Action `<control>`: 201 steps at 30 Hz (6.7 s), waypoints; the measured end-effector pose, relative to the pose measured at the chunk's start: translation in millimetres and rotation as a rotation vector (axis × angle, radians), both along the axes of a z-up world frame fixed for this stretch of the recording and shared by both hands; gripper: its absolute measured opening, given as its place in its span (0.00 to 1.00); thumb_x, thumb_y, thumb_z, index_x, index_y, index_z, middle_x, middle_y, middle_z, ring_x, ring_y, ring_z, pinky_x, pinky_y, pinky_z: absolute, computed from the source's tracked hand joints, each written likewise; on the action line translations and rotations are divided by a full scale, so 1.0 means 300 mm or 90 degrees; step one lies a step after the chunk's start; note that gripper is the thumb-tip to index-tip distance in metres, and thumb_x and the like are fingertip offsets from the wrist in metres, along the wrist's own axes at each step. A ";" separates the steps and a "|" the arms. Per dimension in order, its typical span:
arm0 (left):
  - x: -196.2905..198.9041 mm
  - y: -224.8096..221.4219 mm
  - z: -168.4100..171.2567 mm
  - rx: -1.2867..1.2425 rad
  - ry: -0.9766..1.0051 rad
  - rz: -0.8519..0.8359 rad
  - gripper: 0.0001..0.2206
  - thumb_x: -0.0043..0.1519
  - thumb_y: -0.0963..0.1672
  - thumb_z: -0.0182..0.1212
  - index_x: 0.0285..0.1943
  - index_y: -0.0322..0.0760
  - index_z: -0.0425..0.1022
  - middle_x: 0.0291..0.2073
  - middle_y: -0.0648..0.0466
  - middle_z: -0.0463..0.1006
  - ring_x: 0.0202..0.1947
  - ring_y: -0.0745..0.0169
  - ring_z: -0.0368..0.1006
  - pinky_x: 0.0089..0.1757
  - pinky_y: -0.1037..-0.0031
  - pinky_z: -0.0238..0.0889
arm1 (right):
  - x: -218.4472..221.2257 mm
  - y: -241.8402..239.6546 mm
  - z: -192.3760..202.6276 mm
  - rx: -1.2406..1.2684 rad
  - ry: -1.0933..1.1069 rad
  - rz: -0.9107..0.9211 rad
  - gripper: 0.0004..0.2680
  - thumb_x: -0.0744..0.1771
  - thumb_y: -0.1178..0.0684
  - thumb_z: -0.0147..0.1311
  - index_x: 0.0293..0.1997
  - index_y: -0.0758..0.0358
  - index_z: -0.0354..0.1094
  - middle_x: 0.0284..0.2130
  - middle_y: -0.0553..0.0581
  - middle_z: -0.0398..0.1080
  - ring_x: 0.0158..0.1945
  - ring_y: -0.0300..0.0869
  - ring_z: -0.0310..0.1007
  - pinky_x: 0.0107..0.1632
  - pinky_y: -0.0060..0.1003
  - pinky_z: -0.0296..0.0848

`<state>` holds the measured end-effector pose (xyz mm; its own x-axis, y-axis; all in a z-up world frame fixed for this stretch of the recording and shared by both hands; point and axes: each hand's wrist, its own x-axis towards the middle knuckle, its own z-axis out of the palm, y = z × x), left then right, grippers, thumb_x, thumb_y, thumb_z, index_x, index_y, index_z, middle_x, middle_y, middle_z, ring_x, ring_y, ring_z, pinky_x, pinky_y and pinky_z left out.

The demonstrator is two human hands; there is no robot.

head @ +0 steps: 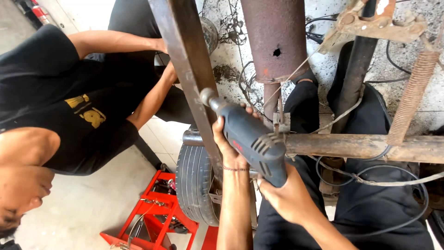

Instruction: The person uses a Bosch angle grinder to grind a vertical metal frame section in a workshop. Another person works nearby on a tire. The camera wearer moves the grinder along the frame, then shifts to a horizontal section and continues grinding.

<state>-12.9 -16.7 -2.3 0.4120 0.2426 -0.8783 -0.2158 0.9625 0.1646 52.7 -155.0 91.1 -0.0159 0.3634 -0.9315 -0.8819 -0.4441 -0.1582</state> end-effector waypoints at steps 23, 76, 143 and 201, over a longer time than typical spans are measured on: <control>-0.038 -0.026 0.008 -0.038 -0.054 0.036 0.30 0.58 0.56 0.64 0.61 0.31 0.67 0.47 0.44 0.76 0.49 0.49 0.75 0.54 0.59 0.72 | -0.060 -0.014 0.011 0.036 -0.152 0.055 0.03 0.60 0.61 0.58 0.31 0.67 0.70 0.22 0.54 0.72 0.27 0.38 0.70 0.35 0.37 0.73; 0.020 0.048 -0.076 -0.060 -0.068 0.026 0.31 0.60 0.55 0.65 0.64 0.29 0.67 0.48 0.44 0.76 0.49 0.51 0.76 0.58 0.61 0.71 | -0.016 0.067 -0.054 -0.024 -0.071 0.040 0.03 0.60 0.60 0.57 0.31 0.67 0.70 0.18 0.54 0.71 0.21 0.38 0.69 0.28 0.38 0.69; -0.292 -0.157 0.058 -0.117 0.027 0.086 0.32 0.57 0.56 0.67 0.62 0.31 0.66 0.47 0.43 0.77 0.47 0.49 0.76 0.58 0.56 0.70 | -0.254 -0.100 0.075 -0.049 -0.048 0.085 0.07 0.59 0.61 0.59 0.36 0.67 0.71 0.22 0.57 0.73 0.28 0.39 0.70 0.35 0.39 0.73; -0.158 -0.089 0.101 -0.074 -0.005 0.038 0.30 0.59 0.54 0.65 0.63 0.29 0.67 0.50 0.40 0.76 0.53 0.44 0.73 0.57 0.57 0.69 | -0.194 -0.134 0.067 -0.069 -0.008 0.103 0.05 0.63 0.60 0.61 0.34 0.68 0.67 0.18 0.55 0.70 0.21 0.37 0.70 0.27 0.35 0.70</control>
